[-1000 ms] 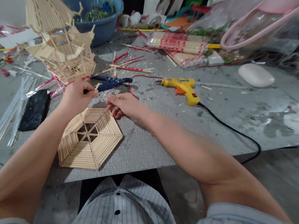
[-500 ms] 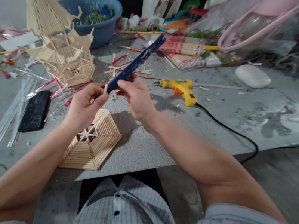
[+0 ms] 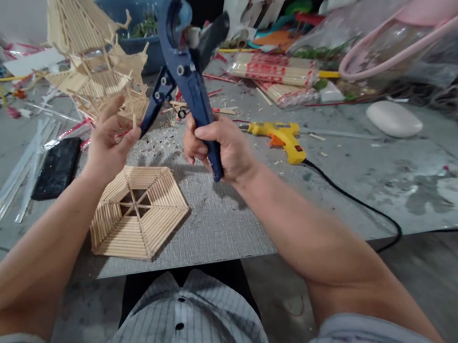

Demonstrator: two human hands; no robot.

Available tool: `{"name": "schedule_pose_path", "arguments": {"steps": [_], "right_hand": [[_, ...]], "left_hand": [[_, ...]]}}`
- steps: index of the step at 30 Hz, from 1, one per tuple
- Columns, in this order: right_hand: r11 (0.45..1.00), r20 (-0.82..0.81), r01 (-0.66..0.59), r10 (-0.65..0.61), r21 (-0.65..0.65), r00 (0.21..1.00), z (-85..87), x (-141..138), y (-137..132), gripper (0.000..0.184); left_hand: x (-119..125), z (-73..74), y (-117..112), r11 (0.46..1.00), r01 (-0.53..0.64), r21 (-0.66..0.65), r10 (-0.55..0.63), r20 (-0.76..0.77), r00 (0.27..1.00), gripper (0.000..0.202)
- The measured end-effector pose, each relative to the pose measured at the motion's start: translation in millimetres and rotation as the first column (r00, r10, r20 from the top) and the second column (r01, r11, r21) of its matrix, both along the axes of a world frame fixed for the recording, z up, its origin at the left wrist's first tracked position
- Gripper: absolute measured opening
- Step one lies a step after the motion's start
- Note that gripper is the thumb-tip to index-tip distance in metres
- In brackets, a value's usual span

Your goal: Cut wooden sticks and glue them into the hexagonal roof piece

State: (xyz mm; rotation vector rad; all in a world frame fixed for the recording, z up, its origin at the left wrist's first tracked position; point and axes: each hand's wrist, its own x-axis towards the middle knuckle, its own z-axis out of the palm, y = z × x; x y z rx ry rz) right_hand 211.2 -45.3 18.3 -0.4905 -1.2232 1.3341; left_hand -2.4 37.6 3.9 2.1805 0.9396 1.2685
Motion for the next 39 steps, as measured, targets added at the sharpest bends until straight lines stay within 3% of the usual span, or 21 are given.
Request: {"name": "schedule_pose_path", "arguments": {"steps": [3, 6, 9, 11, 15, 17, 19, 23, 25, 31, 39], "right_hand": [[0.998, 0.085, -0.057, 0.057, -0.004, 0.995, -2.5, 0, -3, 0.025], [0.989, 0.180, 0.149, -0.150, 0.021, 0.972, -11.8, -1, -1, 0.029], [0.946, 0.230, 0.324, -0.318, 0.010, 0.920, -20.0, -4, 4, 0.012], [0.951, 0.206, 0.302, -0.284, -0.062, 0.936, -20.2, -6, 6, 0.010], [0.980, 0.082, 0.136, -0.125, -0.147, 0.989, -10.4, -9, 1, 0.012], [0.984, 0.061, 0.120, -0.113, -0.132, 0.992, -6.9, -10, -2, 0.014], [0.972, 0.064, 0.204, -0.198, -0.114, 0.978, -7.0, -10, -1, 0.016], [0.868, 0.176, 0.493, -0.477, -0.063, 0.861, -15.2, -7, 8, 0.019], [0.836, 0.245, 0.549, -0.526, -0.029, 0.814, -19.4, -5, 11, 0.019], [0.900, 0.465, 0.428, -0.413, 0.078, 0.783, -25.9, -7, 6, 0.020], [0.918, 0.499, 0.392, -0.368, 0.061, 0.784, -27.5, -14, 2, 0.013]], "left_hand": [[8, 0.7, -10, 0.969, 0.124, -0.215, -0.115, 0.055, 0.992, 0.017], [19, 4.6, -24, 0.929, 0.133, -0.346, -0.094, 0.128, 0.987, 0.016], [25, 6.9, -34, 0.912, 0.138, -0.386, -0.076, 0.173, 0.982, 0.015], [29, 6.3, -38, 0.894, 0.162, -0.417, -0.087, 0.193, 0.977, 0.015], [34, 6.3, -47, 0.831, 0.240, -0.501, -0.145, 0.221, 0.964, 0.016], [33, 10.4, -49, 0.826, 0.236, -0.512, -0.170, 0.173, 0.970, 0.014], [30, 17.2, -49, 0.850, 0.173, -0.497, -0.176, 0.042, 0.984, 0.012], [17, 29.8, -43, 0.886, -0.004, -0.464, -0.118, -0.234, 0.965, 0.008], [13, 31.8, -40, 0.868, 0.016, -0.496, -0.181, -0.286, 0.941, 0.009], [18, 23.8, -43, 0.803, 0.102, -0.588, -0.298, -0.246, 0.923, 0.014], [20, 23.1, -44, 0.855, 0.108, -0.508, -0.230, -0.184, 0.956, 0.016]]}}
